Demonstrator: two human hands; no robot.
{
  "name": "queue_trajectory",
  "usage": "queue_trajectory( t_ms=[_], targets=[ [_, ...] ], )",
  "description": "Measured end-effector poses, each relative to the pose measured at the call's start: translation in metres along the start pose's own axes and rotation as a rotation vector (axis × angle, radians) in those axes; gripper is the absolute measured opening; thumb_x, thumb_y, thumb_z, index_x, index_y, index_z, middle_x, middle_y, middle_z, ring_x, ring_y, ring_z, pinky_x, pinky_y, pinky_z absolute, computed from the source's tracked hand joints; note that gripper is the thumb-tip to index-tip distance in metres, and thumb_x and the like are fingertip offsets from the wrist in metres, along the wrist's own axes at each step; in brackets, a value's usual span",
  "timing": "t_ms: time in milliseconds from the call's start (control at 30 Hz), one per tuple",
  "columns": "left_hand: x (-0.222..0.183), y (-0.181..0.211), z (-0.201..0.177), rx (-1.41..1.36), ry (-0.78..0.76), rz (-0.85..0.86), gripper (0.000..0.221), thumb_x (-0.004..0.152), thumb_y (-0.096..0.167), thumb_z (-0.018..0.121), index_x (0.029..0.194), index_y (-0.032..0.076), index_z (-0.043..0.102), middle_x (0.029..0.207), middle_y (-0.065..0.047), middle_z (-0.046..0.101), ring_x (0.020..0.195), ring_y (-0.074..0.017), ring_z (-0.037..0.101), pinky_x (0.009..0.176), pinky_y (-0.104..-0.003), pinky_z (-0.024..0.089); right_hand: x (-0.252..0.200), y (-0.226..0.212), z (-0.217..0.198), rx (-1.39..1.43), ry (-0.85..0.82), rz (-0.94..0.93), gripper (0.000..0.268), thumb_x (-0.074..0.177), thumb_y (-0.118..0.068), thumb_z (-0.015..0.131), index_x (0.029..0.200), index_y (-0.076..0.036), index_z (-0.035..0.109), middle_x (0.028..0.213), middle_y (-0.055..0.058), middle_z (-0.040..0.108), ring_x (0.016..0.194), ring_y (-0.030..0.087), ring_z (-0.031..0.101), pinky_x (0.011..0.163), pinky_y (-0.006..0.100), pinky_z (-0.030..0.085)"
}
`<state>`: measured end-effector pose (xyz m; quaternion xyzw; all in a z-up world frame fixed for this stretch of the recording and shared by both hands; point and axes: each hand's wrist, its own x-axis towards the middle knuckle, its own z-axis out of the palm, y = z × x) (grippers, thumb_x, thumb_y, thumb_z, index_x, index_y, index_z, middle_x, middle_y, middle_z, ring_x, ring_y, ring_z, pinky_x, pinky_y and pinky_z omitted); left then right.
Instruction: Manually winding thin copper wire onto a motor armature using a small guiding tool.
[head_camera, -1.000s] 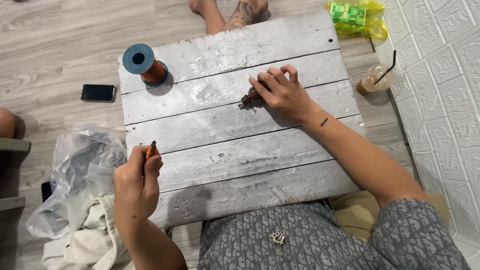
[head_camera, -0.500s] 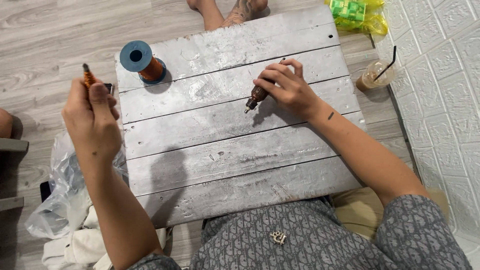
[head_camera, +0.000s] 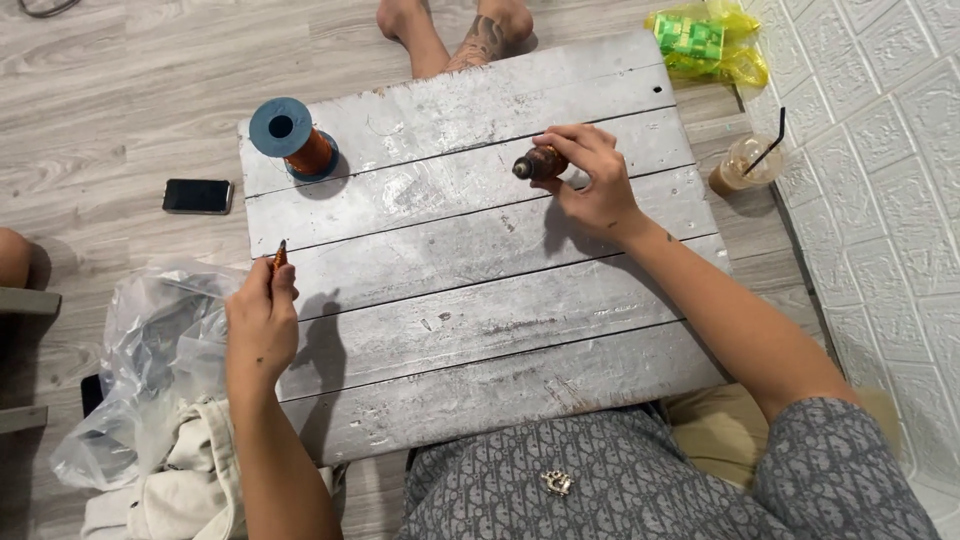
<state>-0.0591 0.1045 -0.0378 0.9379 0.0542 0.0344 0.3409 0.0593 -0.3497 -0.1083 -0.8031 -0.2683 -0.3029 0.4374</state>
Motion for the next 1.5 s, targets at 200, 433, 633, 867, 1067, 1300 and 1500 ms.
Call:
queue_trajectory(
  t_ms=[200,433,633,867,1067,1300,1500],
  targets=[
    [0.001,-0.006,-0.005,-0.042,0.032,0.003,0.037,0.128,0.030,0.051,0.110,0.002,0.067,0.084,-0.024,0.072,0.083,-0.0525,0.069,0.083,-0.060,0.052,0.009,-0.020,-0.008,0.247,-0.128,0.111,0.048,0.091,-0.001,0.098,0.135,-0.005,0.079,0.123,0.014,0.079,0.117,0.032,0.078,0.107,0.044,0.053],
    [-0.014,0.015,-0.012,-0.071,-0.128,0.158,0.028,0.120,0.026,0.059,0.105,0.007,0.074,0.072,-0.018,0.072,0.065,-0.0406,0.066,0.073,-0.050,0.053,0.014,-0.016,-0.018,0.016,-0.061,0.259,0.050,0.095,0.003,0.096,0.139,0.010,0.074,0.117,0.027,0.070,0.106,0.048,0.077,0.085,0.046,0.069],
    [-0.043,0.075,-0.049,-0.129,-0.195,0.393,0.017,0.105,0.017,0.070,0.102,0.000,0.074,0.061,-0.001,0.060,0.048,-0.0131,0.042,0.050,-0.029,0.036,-0.005,0.002,-0.015,-0.784,-0.370,-0.086,0.059,0.092,-0.020,0.088,0.147,-0.003,0.075,0.131,0.016,0.066,0.115,0.031,0.055,0.104,0.050,0.029],
    [-0.023,0.104,-0.079,-0.036,0.058,0.472,0.009,0.115,-0.001,0.065,0.106,-0.002,0.065,0.070,-0.008,0.065,0.053,-0.0186,0.057,0.053,-0.033,0.043,0.003,-0.023,-0.012,-0.973,-0.304,-0.351,0.043,0.098,-0.021,0.083,0.140,-0.017,0.085,0.127,0.005,0.065,0.118,0.023,0.050,0.111,0.048,0.021],
    [0.013,0.088,-0.094,-0.090,0.188,0.387,0.014,0.130,-0.012,0.056,0.118,-0.008,0.062,0.085,-0.012,0.063,0.063,-0.0182,0.053,0.056,-0.031,0.040,0.007,-0.015,-0.019,-0.796,-0.296,-0.444,0.041,0.099,-0.036,0.089,0.138,-0.024,0.087,0.138,-0.006,0.071,0.128,0.020,0.050,0.114,0.050,0.017],
    [0.071,-0.001,-0.064,-0.120,0.194,0.177,0.023,0.136,0.013,0.056,0.120,0.000,0.066,0.088,-0.008,0.063,0.067,-0.0168,0.055,0.058,-0.032,0.042,0.015,-0.016,-0.045,0.118,-0.420,0.251,0.063,0.083,0.001,0.085,0.142,-0.018,0.079,0.134,0.003,0.079,0.133,0.028,0.056,0.117,0.046,0.042],
    [0.007,0.004,-0.034,-0.076,0.074,0.057,0.022,0.121,0.015,0.058,0.114,-0.001,0.071,0.079,-0.009,0.067,0.065,-0.0204,0.057,0.062,-0.036,0.046,0.029,-0.027,-0.048,0.481,-0.206,0.608,0.060,0.091,0.014,0.075,0.148,-0.006,0.072,0.134,0.010,0.079,0.111,0.015,0.070,0.096,0.024,0.054]
  ],
)
